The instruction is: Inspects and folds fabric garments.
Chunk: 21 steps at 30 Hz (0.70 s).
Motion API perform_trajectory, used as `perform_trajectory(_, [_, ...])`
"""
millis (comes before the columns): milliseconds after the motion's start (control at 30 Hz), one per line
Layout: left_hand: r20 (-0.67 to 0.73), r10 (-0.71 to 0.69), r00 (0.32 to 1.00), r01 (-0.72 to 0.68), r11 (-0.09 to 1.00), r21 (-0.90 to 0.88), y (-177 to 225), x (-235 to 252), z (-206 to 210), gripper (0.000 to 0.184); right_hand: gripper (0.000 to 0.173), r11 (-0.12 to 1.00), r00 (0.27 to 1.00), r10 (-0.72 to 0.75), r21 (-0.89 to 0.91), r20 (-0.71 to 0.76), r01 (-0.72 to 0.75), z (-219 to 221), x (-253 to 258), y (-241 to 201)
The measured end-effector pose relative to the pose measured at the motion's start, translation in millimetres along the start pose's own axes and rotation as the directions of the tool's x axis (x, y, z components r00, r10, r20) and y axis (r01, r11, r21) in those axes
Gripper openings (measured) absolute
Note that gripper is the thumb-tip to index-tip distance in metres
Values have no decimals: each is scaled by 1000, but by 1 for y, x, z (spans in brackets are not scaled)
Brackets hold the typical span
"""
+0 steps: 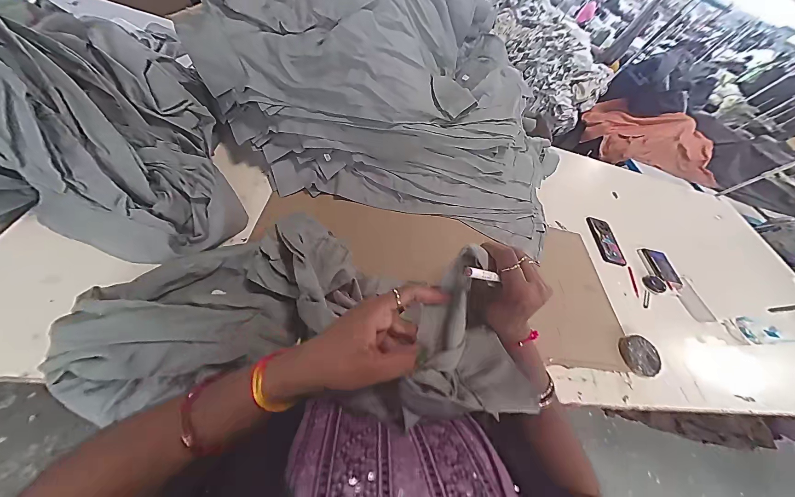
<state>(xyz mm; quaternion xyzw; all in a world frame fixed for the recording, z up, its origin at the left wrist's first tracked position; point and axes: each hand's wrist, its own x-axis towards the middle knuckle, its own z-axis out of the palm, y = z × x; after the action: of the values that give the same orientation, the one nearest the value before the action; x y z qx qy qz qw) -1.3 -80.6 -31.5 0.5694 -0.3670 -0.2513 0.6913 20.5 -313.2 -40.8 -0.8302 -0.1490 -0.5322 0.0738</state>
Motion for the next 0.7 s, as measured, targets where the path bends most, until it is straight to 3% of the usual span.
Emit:
perform_trajectory(100, [-304, -130, 944, 182, 972, 149, -8, 0, 7, 62, 23, 990, 1000, -21, 138, -21, 24, -8, -7, -4])
perform_trajectory(233, [-500, -7, 866, 133, 967, 216, -11, -2, 13, 59, 21, 926, 973, -221, 325, 63, 190, -23, -20, -29])
perform_trajectory(467, [-510, 107, 853, 57, 954, 295, -12, -2, 18, 58, 25, 886, 959, -280, 399, 52, 237, -22, -31, -34])
perform_trajectory(700, [-512, 101, 853, 54, 958, 280, -14, -1, 21, 62, 22, 860, 950, -306, 444, 56, 251, -19, -35, -36])
